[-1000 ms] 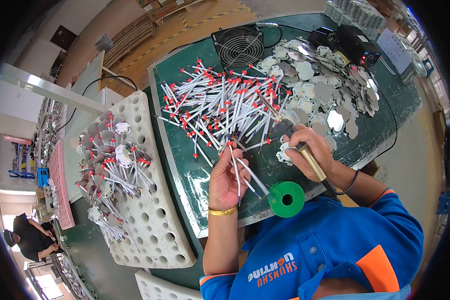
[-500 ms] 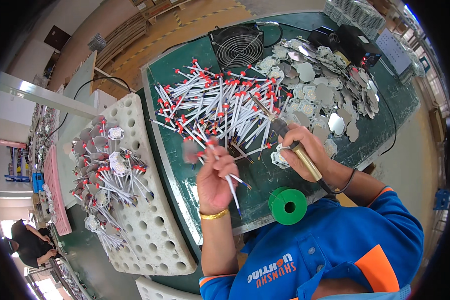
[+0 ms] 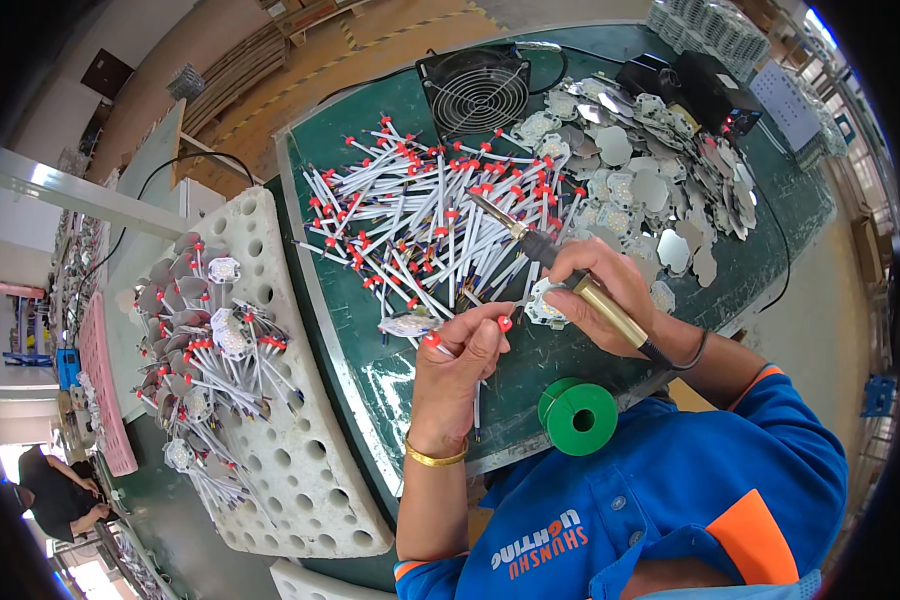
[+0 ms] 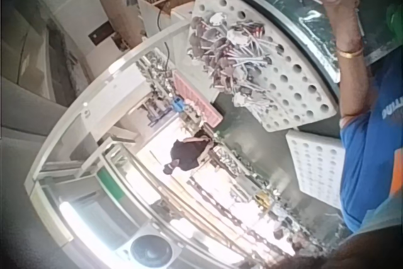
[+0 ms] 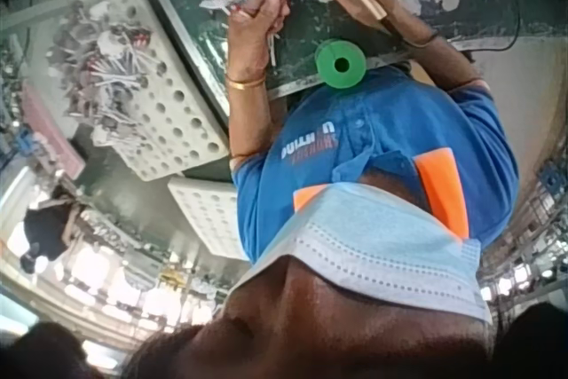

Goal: The person solders wire leads onto LED circuit boards using a soldering iron by hand.

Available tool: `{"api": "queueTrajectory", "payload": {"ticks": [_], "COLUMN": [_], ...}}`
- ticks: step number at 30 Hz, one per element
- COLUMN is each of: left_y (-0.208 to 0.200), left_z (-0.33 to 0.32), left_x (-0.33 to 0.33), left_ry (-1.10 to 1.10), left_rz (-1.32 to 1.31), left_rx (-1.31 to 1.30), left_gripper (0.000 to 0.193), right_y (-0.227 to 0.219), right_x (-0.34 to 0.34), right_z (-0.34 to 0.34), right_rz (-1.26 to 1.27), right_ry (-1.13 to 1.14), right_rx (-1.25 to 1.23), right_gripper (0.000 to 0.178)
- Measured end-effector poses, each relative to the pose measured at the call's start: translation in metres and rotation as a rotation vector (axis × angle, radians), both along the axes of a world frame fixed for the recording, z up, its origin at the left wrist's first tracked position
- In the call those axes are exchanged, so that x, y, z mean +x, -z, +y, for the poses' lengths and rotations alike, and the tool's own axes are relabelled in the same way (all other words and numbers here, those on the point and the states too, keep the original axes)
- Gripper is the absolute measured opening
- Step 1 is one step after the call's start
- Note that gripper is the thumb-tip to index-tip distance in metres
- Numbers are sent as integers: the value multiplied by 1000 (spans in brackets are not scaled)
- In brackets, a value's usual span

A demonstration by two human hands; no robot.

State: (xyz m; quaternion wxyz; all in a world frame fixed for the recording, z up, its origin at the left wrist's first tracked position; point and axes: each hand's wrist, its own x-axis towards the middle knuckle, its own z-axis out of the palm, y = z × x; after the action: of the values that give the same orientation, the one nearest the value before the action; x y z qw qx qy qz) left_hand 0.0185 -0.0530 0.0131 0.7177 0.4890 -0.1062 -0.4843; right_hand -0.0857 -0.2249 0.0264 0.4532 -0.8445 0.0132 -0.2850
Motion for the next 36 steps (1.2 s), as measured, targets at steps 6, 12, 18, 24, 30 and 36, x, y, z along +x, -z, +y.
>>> {"api": "queueTrajectory", "payload": {"ticks": [6,12,18,24,30,36], "left_y": [-2,-6,-7,-7,-8,-12], "left_z": [1,1,0,5,6,6], "left_x": [-7,-9,-14,-12,-15,-16], "left_ry": [2,12,-5,50,63,65], "left_rz": [-116,-133,-171,-116,-134,-156], "left_rx": [70,75,63,40,47,54], "left_gripper": [25,21,18,19,18,17], "right_y": [-8,-13,-13,-12,-14,-15], "right_x": [1,-2,-5,-8,-12,-8], "right_z": [1,0,0,1,1,2], "right_rz": [1,34,20,-12,-20,-124], "right_ry": [-33,-30,-49,-49,-69,-103], "right_rx": [-18,10,24,7,-10,-140], "right_gripper": [22,23,22,23,23,23]}}
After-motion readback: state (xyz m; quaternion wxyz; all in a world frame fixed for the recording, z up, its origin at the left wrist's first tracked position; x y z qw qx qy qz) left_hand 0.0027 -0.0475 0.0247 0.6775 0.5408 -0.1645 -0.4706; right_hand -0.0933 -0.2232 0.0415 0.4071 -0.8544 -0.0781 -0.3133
